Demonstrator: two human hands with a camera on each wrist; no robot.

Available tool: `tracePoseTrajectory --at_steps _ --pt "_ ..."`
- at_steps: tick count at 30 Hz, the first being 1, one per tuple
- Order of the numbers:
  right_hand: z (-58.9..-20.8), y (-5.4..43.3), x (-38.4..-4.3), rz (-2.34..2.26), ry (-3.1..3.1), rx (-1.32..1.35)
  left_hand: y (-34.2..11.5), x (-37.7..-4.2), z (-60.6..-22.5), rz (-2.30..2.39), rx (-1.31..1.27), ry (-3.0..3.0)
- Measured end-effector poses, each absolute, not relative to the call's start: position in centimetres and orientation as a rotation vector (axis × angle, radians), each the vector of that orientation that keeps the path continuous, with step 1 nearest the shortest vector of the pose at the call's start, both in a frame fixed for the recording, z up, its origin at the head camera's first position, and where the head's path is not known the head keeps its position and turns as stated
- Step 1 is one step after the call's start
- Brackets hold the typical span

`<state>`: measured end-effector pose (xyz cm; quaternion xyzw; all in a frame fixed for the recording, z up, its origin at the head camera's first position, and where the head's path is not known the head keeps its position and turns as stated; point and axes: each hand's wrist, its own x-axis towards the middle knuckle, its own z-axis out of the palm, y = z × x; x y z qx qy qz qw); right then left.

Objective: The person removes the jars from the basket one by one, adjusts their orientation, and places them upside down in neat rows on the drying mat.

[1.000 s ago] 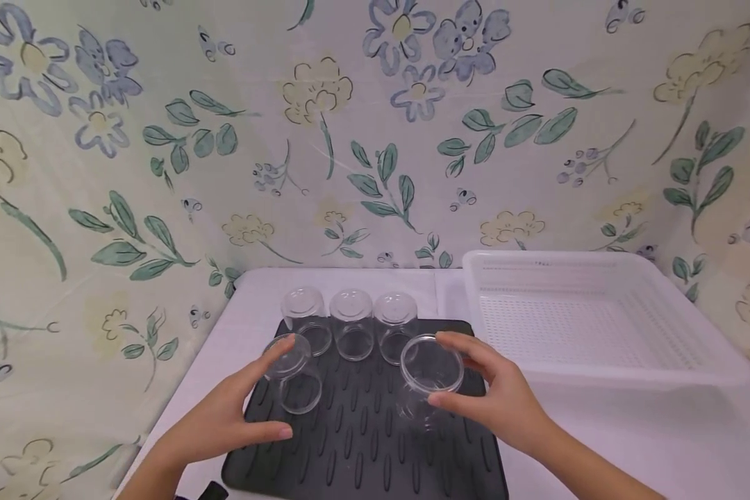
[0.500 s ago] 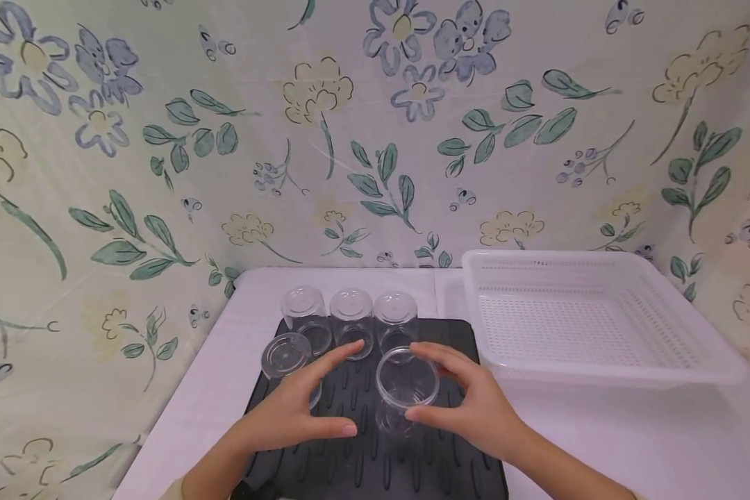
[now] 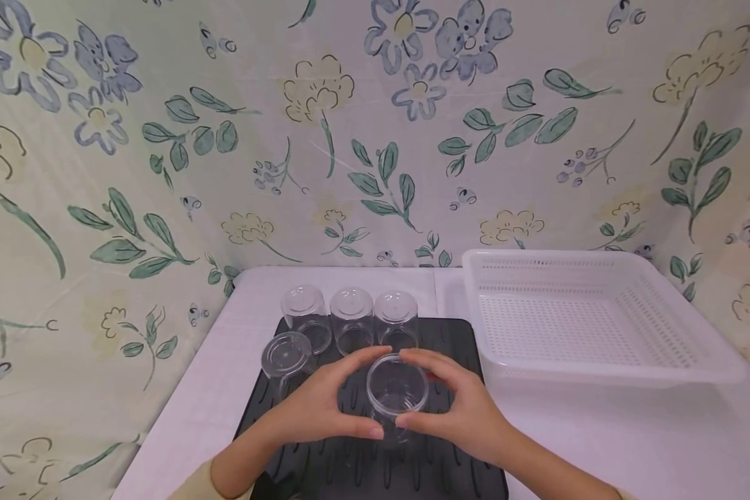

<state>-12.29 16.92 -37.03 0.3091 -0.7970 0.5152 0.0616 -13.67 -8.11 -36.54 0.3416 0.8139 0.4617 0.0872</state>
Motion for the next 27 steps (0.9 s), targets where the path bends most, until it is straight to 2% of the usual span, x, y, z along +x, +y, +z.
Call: tracePoseTrajectory --at_steps 27 --pt "-37.57 17.15 -12.82 1.697 -2.422 1.023 -7.62 -13.81 -36.75 1.479 1.028 2.47"
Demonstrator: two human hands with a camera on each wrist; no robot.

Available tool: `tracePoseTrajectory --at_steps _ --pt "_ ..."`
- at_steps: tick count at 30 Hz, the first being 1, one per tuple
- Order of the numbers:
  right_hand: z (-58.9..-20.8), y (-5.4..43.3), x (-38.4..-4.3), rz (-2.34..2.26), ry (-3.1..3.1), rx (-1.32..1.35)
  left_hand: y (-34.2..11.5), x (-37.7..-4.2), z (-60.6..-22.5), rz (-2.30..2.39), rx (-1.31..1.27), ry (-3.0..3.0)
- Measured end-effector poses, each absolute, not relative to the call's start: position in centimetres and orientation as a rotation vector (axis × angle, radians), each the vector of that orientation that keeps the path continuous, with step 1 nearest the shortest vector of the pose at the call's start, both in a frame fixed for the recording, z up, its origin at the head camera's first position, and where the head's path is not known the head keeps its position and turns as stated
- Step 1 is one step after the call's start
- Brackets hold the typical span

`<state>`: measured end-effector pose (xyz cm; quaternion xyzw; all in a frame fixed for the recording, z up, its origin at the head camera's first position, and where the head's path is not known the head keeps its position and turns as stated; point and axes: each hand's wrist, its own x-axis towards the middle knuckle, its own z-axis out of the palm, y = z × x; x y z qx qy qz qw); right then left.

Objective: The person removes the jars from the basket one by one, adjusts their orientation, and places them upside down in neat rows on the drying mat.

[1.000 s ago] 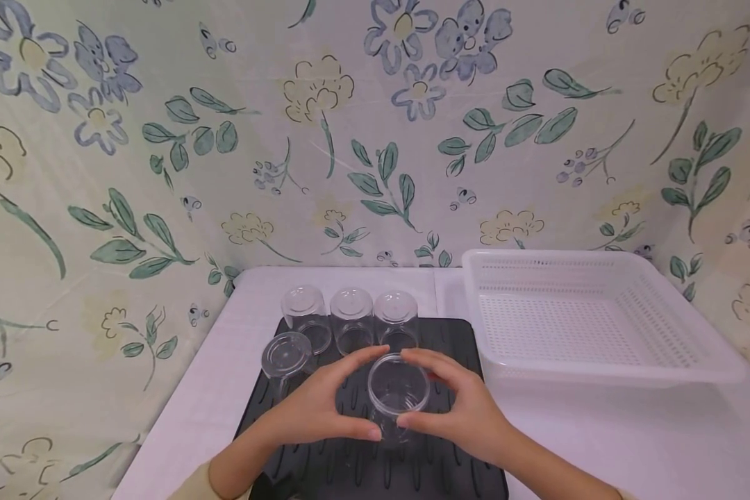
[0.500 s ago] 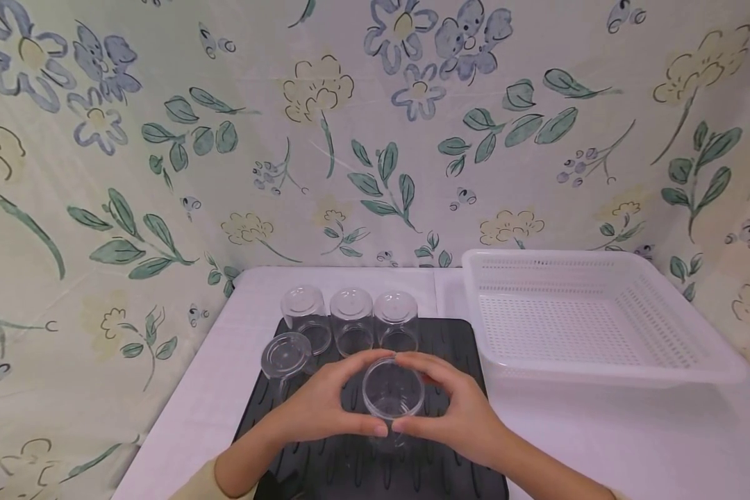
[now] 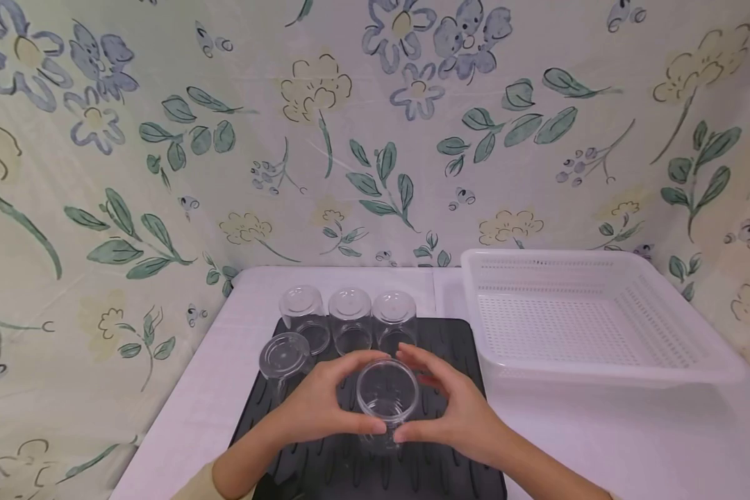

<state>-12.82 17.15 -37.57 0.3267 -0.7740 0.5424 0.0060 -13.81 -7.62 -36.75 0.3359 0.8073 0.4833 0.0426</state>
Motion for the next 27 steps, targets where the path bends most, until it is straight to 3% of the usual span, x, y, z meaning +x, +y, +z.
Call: tracePoseTrajectory --at_steps 7,15,27 --pt "-39.7 17.3 -14.2 1.669 -2.62 0.999 -8.1 -13.7 -36.3 1.537 0.98 2.472" --pt "-42.0 16.2 -15.2 1.775 -2.656 1.049 -8.2 -13.6 -35.3 1.551 1.112 2.505" --pt "-42.9 15.3 -15.1 1.837 -2.665 1.106 -8.3 -13.3 -34.5 1.545 1.045 2.507"
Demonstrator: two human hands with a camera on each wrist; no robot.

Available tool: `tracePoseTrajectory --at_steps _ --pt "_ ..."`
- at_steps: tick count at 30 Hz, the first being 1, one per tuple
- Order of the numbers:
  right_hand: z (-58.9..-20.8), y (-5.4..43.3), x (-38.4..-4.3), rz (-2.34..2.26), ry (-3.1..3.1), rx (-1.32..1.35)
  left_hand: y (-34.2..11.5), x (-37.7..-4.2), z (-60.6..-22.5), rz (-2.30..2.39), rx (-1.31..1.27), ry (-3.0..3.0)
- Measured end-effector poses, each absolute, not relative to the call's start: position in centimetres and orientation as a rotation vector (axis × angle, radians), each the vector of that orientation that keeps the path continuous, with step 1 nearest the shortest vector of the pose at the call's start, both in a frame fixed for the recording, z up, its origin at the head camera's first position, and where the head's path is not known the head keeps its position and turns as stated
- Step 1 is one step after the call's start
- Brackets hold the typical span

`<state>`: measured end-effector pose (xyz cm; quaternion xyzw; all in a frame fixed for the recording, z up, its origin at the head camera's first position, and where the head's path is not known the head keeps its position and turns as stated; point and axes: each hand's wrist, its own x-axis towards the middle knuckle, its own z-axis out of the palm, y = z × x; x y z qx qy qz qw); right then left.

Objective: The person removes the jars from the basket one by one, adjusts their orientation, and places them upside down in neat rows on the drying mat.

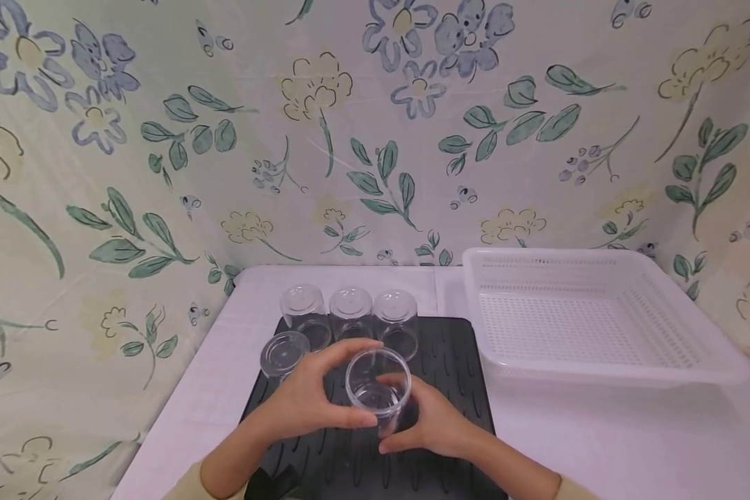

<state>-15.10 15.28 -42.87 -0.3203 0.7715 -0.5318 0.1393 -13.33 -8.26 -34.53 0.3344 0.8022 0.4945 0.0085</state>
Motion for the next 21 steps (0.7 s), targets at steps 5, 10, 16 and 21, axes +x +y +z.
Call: tracePoseTrajectory --at_steps 5,10,16,21 --pt "-42.9 15.5 -15.2 -1.557 2.232 -0.914 -8.7 -13.4 -34.4 1.567 1.024 2.468" --pt "-43.0 16.6 -15.2 -1.566 2.335 -0.921 -9.2 -13.5 -34.4 1.596 1.055 2.435" --pt "-42.4 18.6 -15.0 -1.571 2.355 -0.968 -9.7 -13.6 -34.6 1.595 1.052 2.401" --pt "-41.3 20.3 -14.9 -1.589 2.307 -0.945 -10.0 -13.5 -34.9 1.575 1.001 2.408"
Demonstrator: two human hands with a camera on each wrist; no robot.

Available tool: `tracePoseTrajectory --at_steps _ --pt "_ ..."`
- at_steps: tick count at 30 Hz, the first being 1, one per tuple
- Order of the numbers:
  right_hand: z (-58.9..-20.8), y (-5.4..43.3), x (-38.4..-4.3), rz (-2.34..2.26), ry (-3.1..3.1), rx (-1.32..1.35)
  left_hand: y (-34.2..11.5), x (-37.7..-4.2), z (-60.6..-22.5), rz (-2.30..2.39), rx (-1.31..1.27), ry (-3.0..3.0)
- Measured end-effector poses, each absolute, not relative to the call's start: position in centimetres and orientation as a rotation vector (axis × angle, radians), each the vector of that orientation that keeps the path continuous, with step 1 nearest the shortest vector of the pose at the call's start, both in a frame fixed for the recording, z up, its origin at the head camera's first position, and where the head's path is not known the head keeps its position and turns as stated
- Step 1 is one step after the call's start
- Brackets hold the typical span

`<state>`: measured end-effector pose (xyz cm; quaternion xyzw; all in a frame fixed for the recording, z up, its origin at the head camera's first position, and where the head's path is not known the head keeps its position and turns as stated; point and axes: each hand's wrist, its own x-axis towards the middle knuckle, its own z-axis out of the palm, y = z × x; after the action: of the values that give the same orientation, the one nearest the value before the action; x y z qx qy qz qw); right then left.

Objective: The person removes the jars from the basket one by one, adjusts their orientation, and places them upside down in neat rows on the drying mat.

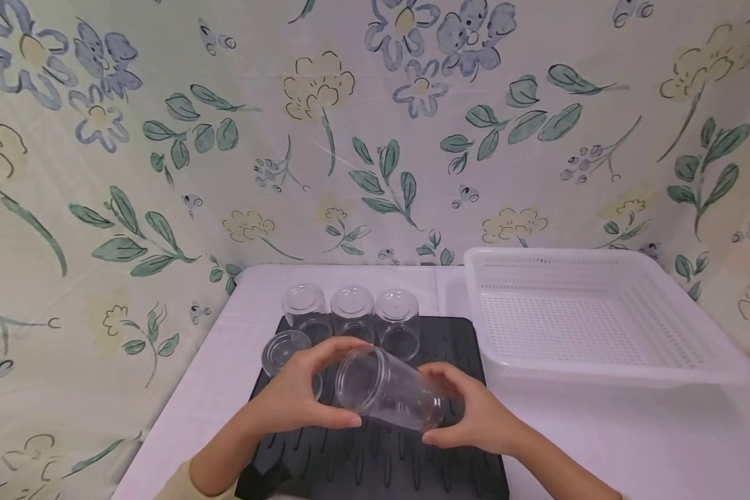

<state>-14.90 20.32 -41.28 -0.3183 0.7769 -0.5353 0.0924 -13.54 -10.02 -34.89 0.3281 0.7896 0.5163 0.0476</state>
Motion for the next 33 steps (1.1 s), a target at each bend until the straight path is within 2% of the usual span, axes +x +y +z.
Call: tracePoseTrajectory --at_steps 12,25,33 --pt "-38.3 23.2 -14.7 -1.719 2.209 -1.204 -9.6 -13.2 -36.4 1.511 0.856 2.439" --pt "-35.2 23.8 -14.7 -1.608 2.438 -1.213 -8.6 -13.5 -39.0 1.485 0.823 2.361" --pt "-34.5 22.8 -14.6 -1.679 2.41 -1.272 -7.9 -13.5 -40.1 1.424 0.791 2.38"
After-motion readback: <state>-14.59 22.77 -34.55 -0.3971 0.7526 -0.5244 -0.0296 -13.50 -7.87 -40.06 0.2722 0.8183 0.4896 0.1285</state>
